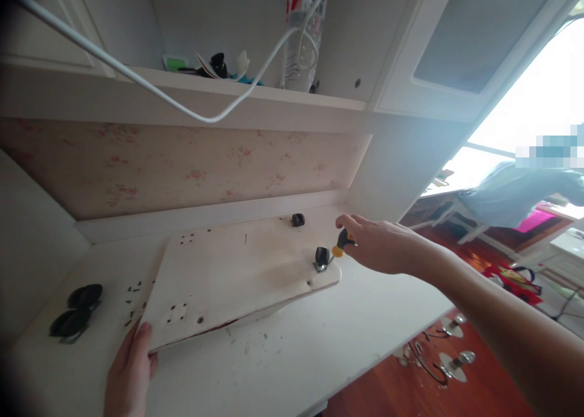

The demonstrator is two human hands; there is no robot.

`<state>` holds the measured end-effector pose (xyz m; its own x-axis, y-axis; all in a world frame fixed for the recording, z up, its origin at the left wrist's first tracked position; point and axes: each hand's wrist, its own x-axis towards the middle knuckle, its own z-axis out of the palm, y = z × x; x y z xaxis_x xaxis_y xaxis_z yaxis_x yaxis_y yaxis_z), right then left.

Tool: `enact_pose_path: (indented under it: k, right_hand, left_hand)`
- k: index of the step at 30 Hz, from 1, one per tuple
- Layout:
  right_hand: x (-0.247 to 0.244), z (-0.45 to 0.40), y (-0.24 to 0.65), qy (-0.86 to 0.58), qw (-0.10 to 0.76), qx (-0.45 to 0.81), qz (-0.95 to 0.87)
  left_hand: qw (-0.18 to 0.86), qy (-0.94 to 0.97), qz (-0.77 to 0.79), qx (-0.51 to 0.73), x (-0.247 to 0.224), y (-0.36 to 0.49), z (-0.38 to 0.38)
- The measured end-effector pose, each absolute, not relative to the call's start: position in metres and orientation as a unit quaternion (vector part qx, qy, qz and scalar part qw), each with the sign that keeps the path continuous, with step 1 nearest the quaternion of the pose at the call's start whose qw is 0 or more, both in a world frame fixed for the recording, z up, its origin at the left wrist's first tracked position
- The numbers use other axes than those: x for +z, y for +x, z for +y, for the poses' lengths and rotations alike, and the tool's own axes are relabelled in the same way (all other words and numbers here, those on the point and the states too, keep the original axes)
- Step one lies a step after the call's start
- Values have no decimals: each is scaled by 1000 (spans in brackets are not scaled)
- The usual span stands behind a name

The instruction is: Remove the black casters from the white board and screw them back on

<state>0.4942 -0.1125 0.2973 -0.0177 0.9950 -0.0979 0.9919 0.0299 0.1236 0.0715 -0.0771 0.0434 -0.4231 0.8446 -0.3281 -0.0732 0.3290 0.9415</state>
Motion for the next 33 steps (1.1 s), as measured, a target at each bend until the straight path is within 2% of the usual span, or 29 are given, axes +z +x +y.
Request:
enact_pose_path:
  k: [5,11,17,23,28,33]
  right_hand:
    - [296,-107,493,769,145,130,609]
    - [294,-108,506,704,74,31,705]
    - [294,-103,499,772,128,116,611]
    - [300,-104,501,717,93,34,690]
    - [297,-100,502,755,155,127,625]
    - [300,-99,504,719,101,66,684]
  left_hand:
    - [455,281,674,509,42,72,-77]
    - [456,275,676,509,44,74,-78]
    - [442,273,687,508,48,77,-78]
    - [449,277,684,504,46,77,-78]
    - [440,285,691,498,48,77,-78]
    - [445,287,688,496,46,75,-77]
